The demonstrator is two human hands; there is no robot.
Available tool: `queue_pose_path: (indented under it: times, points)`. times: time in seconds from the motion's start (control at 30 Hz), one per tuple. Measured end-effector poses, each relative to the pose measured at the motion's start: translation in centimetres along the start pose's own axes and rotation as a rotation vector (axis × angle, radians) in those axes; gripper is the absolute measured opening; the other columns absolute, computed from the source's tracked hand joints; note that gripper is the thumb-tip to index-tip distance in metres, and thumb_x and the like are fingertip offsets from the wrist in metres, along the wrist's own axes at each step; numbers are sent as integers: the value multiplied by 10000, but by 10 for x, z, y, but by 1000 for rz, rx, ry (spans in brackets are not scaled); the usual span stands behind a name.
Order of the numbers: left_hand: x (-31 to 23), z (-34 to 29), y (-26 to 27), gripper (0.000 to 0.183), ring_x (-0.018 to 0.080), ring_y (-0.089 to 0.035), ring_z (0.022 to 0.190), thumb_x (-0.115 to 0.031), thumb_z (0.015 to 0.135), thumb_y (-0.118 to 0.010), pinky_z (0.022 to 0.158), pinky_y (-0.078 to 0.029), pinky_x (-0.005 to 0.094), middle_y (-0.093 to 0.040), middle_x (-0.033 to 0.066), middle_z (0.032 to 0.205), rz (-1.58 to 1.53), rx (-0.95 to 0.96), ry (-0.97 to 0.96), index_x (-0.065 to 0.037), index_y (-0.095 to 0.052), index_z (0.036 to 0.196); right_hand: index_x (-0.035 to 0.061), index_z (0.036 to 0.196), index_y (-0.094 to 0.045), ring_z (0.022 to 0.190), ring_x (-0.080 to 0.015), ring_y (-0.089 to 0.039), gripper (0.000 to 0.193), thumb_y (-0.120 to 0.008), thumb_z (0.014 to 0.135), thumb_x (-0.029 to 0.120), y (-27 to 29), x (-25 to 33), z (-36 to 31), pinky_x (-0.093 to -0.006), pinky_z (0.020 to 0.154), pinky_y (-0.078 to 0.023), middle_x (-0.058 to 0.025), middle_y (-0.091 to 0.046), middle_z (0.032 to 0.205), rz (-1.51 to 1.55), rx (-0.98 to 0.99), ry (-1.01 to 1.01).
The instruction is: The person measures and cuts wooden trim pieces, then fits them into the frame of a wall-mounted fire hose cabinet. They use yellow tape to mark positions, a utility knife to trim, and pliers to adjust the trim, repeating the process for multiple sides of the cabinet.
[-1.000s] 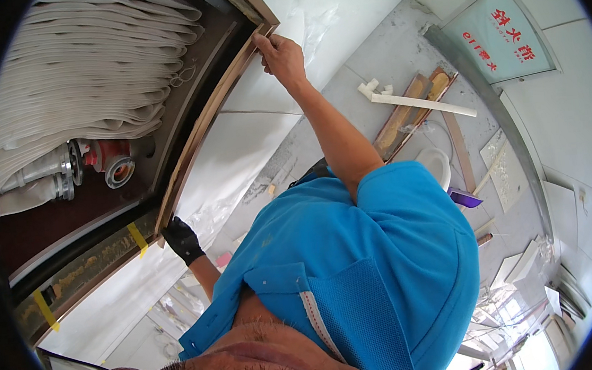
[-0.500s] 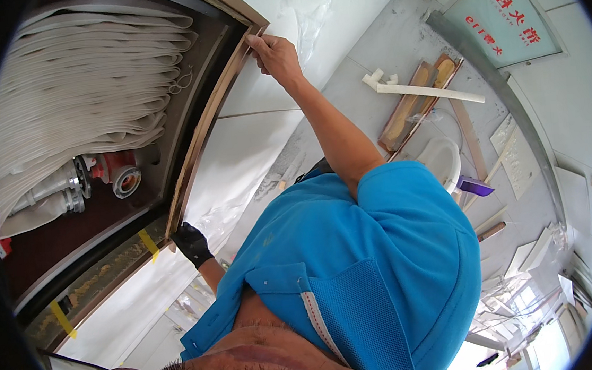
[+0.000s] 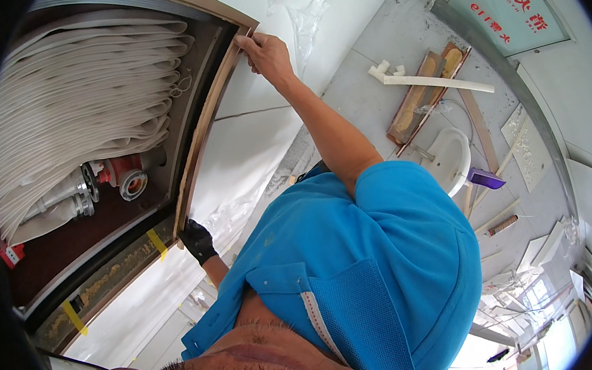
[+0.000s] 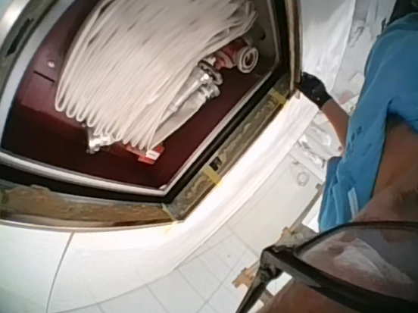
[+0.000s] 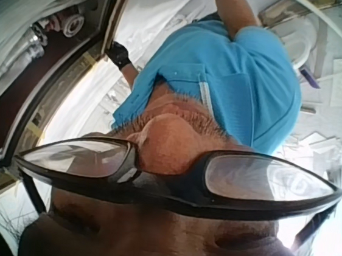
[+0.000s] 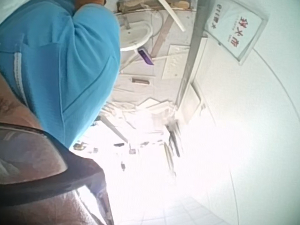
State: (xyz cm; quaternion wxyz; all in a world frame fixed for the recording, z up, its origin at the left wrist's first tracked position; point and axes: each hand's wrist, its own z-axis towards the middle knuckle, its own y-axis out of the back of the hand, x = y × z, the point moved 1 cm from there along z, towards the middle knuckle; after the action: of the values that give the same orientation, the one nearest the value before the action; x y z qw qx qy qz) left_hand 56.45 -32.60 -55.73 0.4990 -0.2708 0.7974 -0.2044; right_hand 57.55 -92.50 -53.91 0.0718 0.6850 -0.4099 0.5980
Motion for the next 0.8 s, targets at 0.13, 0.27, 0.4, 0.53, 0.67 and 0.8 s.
queue_pose_path:
  times: [0.13,0.27,0.4,0.53,0.67,0.8]
  points:
    - [0,1,3,324,183,-639,868,-364,967,-634,738,-557,262,-722,31,959,40,-70,-11,-63,-676,1077,41,708,-595,486,-94,-495,434,-662,954,391,1,0,1,-258,462,-403,-17,-530,570,-12,-11,-12]
    - [-2,3,14,331,170,-635,846,-383,945,-657,756,-544,264,-694,38,901,16,-42,-20,-68,-668,1045,61,690,-563,490,-89,-470,450,-652,969,403,-2,3,-4,-250,459,-381,-9,-507,571,-20,-17,-28]
    - [1,3,9,320,175,-641,844,-379,946,-657,747,-553,271,-705,34,884,30,-79,-46,-71,-674,1034,60,691,-563,490,-93,-468,454,-655,965,411,-1,6,-4,-252,461,-383,-9,-507,571,-31,-21,-42]
    - [5,0,0,317,185,-648,851,-373,955,-644,740,-556,271,-716,29,900,50,-114,-65,-72,-678,1048,56,701,-569,498,-90,-470,450,-654,964,411,-1,8,-4,-252,465,-387,-6,-508,583,-34,-48,-41]
    - [1,3,8,322,202,-659,911,-360,975,-611,765,-557,291,-731,32,966,30,-14,-43,-70,-677,1099,47,711,-574,507,-87,-475,445,-648,966,404,-4,11,-5,-253,469,-399,-4,-511,595,-42,-71,-44]
    - [7,2,0,306,197,-659,952,-331,997,-590,811,-554,284,-729,55,998,39,-108,-125,-59,-676,1108,9,744,-633,496,-112,-534,445,-642,943,407,-3,-2,4,-273,489,-462,-34,-559,594,-73,-71,-17]
